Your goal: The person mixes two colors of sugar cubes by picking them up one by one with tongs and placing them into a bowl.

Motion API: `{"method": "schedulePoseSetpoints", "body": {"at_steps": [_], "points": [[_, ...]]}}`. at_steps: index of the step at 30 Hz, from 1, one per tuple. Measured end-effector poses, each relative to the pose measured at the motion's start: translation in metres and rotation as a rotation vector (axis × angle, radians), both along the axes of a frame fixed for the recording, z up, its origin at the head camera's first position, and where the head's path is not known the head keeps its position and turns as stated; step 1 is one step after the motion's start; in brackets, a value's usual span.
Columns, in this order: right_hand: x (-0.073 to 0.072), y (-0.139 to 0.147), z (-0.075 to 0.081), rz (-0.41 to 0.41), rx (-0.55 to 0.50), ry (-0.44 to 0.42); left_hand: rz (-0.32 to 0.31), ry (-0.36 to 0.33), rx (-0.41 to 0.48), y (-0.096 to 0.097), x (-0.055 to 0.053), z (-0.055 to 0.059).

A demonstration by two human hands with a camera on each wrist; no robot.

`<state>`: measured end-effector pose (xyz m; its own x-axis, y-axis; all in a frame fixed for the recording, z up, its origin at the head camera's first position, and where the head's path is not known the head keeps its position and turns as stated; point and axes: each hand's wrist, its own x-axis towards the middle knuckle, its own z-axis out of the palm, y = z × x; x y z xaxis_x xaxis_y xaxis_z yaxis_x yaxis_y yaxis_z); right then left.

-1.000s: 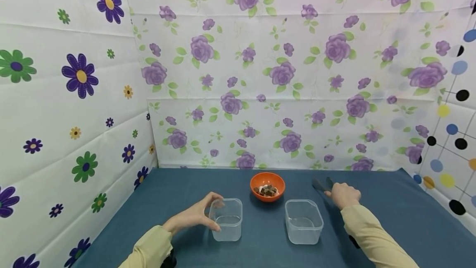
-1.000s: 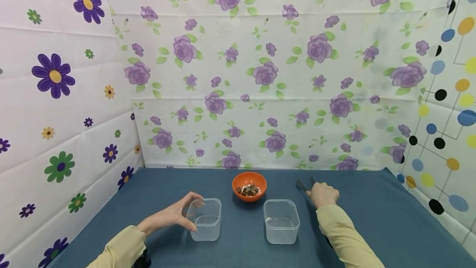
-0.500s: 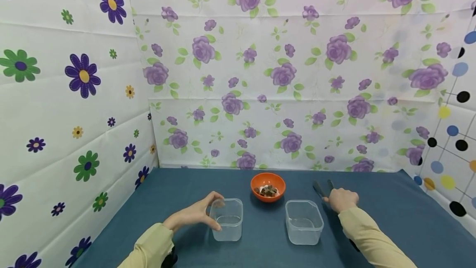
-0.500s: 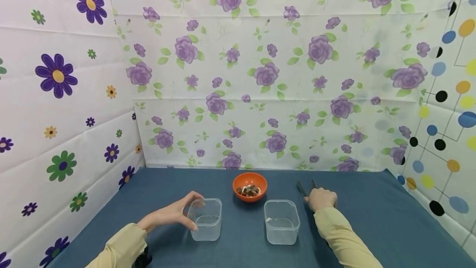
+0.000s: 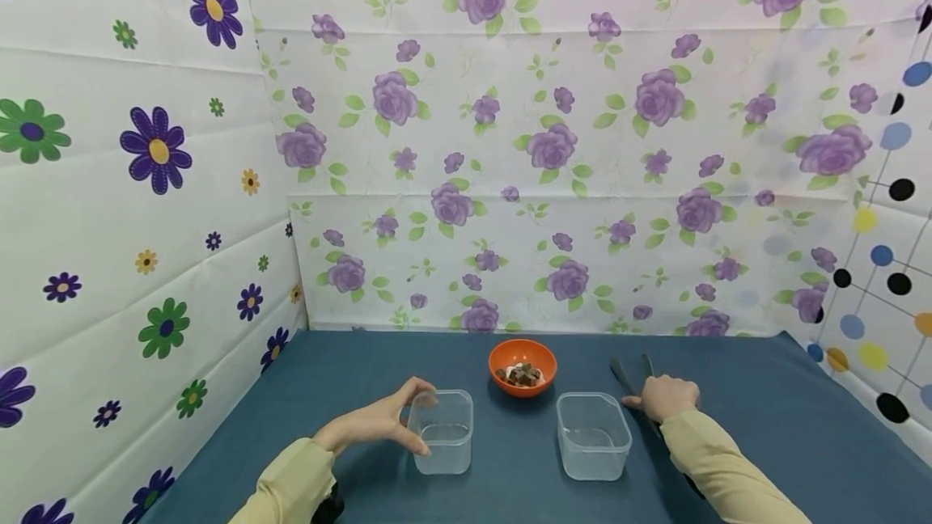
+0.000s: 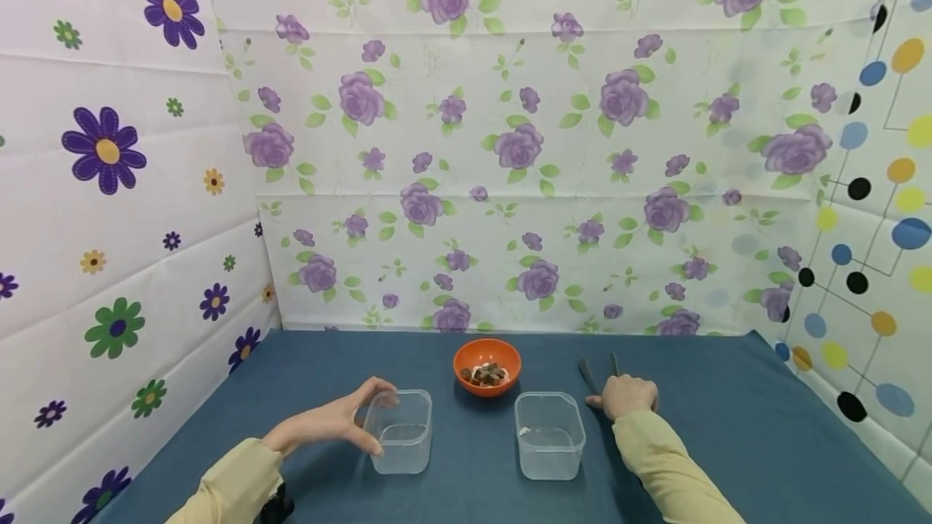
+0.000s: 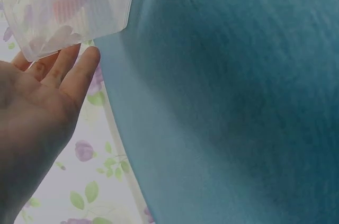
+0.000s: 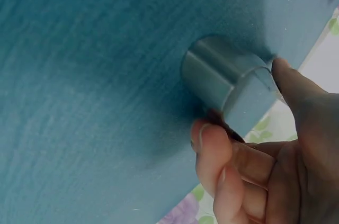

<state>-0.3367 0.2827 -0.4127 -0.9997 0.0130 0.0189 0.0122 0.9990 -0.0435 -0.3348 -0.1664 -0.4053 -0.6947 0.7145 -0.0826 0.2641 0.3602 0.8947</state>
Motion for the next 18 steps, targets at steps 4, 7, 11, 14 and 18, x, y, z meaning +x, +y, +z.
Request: {"method": "schedulePoseSetpoints", "body": {"at_steps": [4, 7, 11, 14, 18], "points": [[0.002, 0.003, 0.003, -0.005, -0.022, -0.039, -0.017, -0.002, -0.01, -0.001, 0.001, 0.0], [0.003, 0.007, 0.007, -0.007, -0.038, -0.04, -0.029, -0.008, -0.009, -0.001, 0.002, 0.001], [0.006, 0.011, 0.013, -0.007, -0.071, 0.0, -0.031, -0.019, -0.012, 0.001, 0.004, 0.004], [0.012, 0.012, 0.015, 0.006, -0.089, 0.071, -0.02, -0.023, -0.021, 0.002, 0.006, 0.007], [0.015, 0.012, 0.015, 0.006, -0.114, 0.183, -0.001, -0.022, -0.03, 0.004, 0.006, 0.006]]}}
